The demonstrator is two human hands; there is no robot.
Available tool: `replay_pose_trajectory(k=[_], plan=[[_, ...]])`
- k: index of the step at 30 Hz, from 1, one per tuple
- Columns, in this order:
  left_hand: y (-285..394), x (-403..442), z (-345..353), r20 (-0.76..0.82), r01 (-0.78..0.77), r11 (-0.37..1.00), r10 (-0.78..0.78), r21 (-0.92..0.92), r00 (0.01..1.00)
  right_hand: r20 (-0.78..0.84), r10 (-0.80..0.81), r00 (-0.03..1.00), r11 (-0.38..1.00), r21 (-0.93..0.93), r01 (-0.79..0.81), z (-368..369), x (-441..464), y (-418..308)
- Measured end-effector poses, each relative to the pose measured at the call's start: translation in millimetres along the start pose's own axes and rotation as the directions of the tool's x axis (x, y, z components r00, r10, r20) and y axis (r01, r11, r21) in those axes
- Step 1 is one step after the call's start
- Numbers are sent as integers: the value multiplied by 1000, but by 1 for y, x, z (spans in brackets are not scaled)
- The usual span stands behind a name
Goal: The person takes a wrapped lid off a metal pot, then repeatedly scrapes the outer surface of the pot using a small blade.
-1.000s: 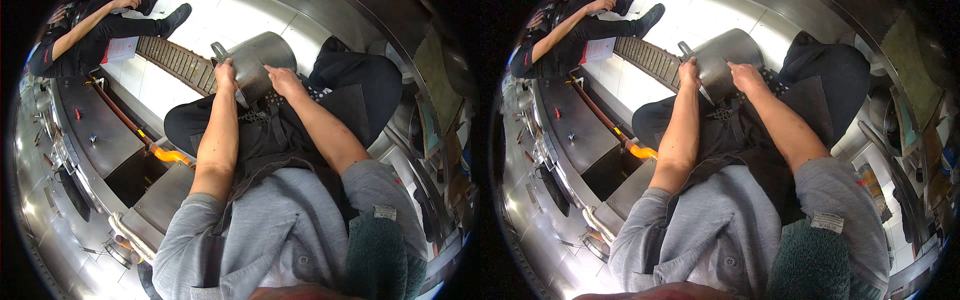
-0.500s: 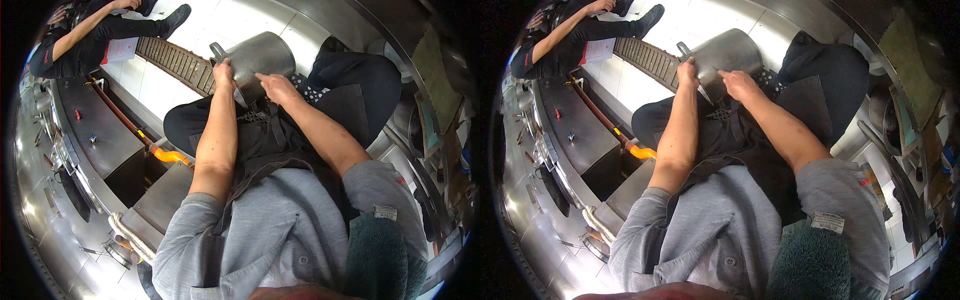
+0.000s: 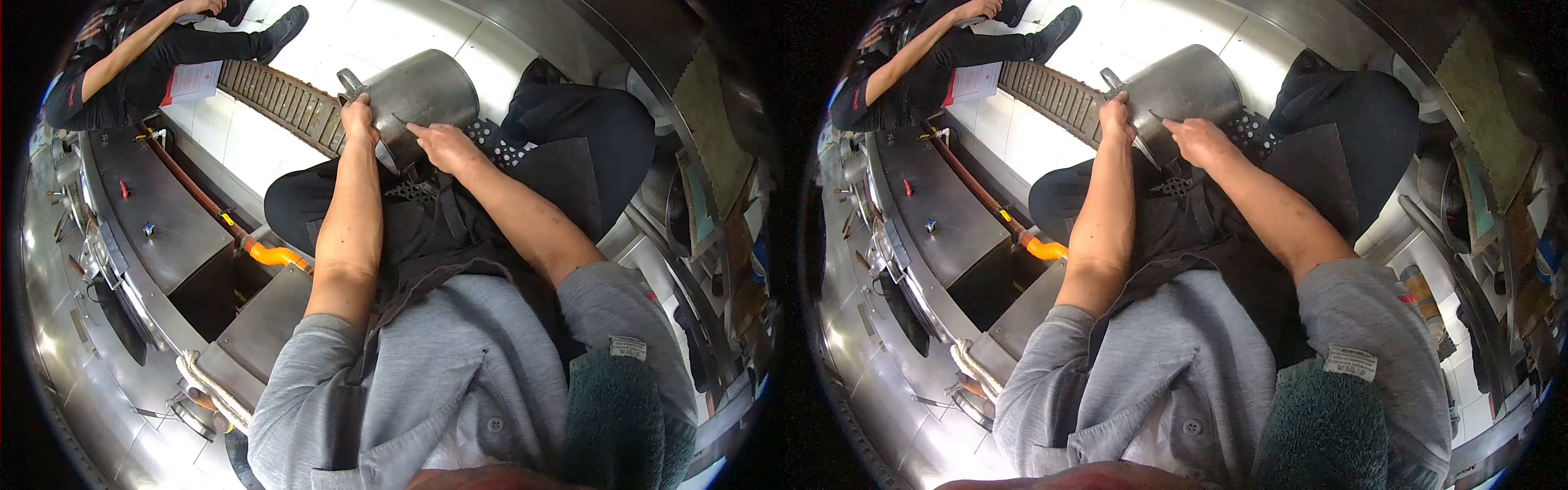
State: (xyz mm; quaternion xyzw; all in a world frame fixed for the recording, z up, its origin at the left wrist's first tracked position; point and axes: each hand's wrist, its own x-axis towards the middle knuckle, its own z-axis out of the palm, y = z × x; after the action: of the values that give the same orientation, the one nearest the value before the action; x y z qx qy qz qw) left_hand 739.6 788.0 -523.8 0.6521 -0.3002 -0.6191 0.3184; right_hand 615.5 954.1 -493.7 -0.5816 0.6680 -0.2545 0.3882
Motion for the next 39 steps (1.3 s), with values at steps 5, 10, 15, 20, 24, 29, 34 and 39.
replay_pose_trajectory(k=[5, 10, 15, 20, 24, 29, 34, 39], plan=[[8, -22, 5, -11, -21, 999, 22, 47, 1000, -11, 203, 979, 978, 54, -202, -21, 7, 3], [-2, -42, 14, -23, -70, 994, 72, 88, 997, -76, 173, 982, 983, 76, -167, -14, 10, 11], [-25, -42, 7, 34, -172, 954, 169, 245, 985, -121, 360, 925, 930, 122, -346, -30, 15, 24], [-28, -57, 10, 18, -122, 951, 122, 284, 992, -103, 342, 934, 937, 110, -331, -31, 15, 28], [-31, -76, 15, 60, -152, 946, 141, 285, 988, -97, 411, 906, 911, 74, -405, -34, 16, 32], [-27, -86, 18, 41, -178, 918, 175, 355, 984, -113, 423, 899, 906, 19, -424, -32, 13, 35], [-36, -72, 11, 61, -180, 925, 169, 333, 984, -155, 394, 906, 919, 29, -394, -38, 9, 32], [-30, -78, 15, 8, -128, 903, 136, 410, 991, -207, 411, 888, 911, 42, -411, -41, 6, 34]])
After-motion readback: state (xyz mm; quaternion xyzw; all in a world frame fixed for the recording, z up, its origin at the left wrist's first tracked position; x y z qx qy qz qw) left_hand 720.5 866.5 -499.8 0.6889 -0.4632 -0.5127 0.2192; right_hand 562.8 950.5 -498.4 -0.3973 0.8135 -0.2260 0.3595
